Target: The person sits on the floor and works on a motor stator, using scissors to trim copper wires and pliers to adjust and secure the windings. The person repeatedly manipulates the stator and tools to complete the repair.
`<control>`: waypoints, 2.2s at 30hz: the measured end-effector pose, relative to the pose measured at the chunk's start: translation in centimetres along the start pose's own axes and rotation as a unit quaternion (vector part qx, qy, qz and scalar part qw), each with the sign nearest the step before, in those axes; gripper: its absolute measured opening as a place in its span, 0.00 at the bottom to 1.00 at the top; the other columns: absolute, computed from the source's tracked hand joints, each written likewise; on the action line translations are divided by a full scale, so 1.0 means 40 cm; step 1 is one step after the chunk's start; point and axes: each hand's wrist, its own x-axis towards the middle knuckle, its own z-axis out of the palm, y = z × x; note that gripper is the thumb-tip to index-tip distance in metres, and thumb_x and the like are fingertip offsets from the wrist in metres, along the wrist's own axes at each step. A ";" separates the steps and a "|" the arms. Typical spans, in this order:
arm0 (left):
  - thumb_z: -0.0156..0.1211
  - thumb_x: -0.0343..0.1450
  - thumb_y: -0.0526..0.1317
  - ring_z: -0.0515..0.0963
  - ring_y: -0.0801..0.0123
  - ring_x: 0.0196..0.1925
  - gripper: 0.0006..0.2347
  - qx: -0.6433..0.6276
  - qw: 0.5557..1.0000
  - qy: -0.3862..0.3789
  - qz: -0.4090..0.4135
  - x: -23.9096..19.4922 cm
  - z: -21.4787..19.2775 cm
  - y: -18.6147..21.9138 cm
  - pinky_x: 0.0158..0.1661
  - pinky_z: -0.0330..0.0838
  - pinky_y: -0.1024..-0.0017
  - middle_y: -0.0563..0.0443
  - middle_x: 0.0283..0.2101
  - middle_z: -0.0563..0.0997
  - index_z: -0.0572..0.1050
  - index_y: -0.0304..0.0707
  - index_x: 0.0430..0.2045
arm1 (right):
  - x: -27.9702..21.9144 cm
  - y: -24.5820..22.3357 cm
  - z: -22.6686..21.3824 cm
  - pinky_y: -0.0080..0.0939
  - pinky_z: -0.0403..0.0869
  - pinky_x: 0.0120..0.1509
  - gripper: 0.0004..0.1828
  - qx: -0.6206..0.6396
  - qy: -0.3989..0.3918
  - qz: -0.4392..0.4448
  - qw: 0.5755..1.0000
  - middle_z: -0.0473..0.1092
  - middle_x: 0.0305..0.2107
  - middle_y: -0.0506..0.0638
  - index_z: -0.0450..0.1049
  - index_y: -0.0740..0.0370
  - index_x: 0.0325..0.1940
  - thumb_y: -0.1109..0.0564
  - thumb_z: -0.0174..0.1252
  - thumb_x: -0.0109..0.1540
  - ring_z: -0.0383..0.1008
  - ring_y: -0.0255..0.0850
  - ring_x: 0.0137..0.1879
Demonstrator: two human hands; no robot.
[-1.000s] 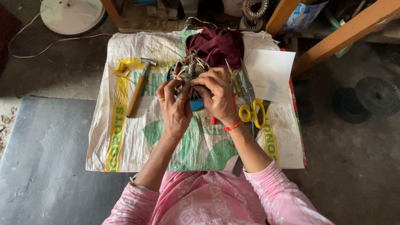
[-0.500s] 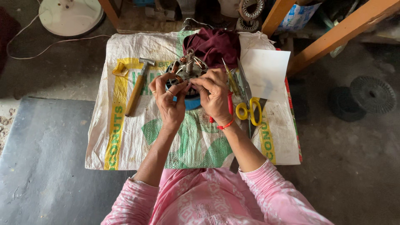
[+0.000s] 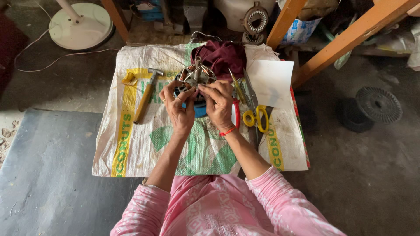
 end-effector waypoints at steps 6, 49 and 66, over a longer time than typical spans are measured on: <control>0.71 0.66 0.32 0.68 0.55 0.56 0.08 0.015 1.000 -0.004 -0.004 -0.011 0.001 0.000 0.56 0.64 0.59 0.48 0.51 0.77 0.86 0.45 0.35 | 0.009 0.004 -0.005 0.40 0.69 0.59 0.10 0.001 -0.009 0.001 1.000 0.75 0.41 0.45 0.83 0.56 0.49 0.61 0.64 0.64 0.67 0.42 0.52; 0.44 0.79 0.44 0.68 0.40 0.67 0.25 0.087 0.953 -0.208 -0.201 -0.118 -0.067 -0.106 0.63 0.62 0.50 0.30 0.68 0.67 0.52 0.45 0.75 | 0.046 0.102 -0.018 0.46 0.48 0.87 0.30 0.248 -0.127 0.112 0.954 0.60 0.74 0.55 0.57 0.63 0.78 0.44 0.35 0.76 0.53 0.45 0.83; 0.84 0.50 0.53 0.81 0.57 0.60 0.44 -0.121 0.913 -0.325 -0.216 -0.024 0.013 -0.187 0.62 0.74 0.61 0.41 0.57 0.82 0.69 0.33 0.58 | -0.145 0.194 -0.056 0.50 0.72 0.50 0.06 -0.129 -0.042 0.090 0.987 0.72 0.41 0.58 0.73 0.65 0.46 0.64 0.54 0.65 0.74 0.56 0.46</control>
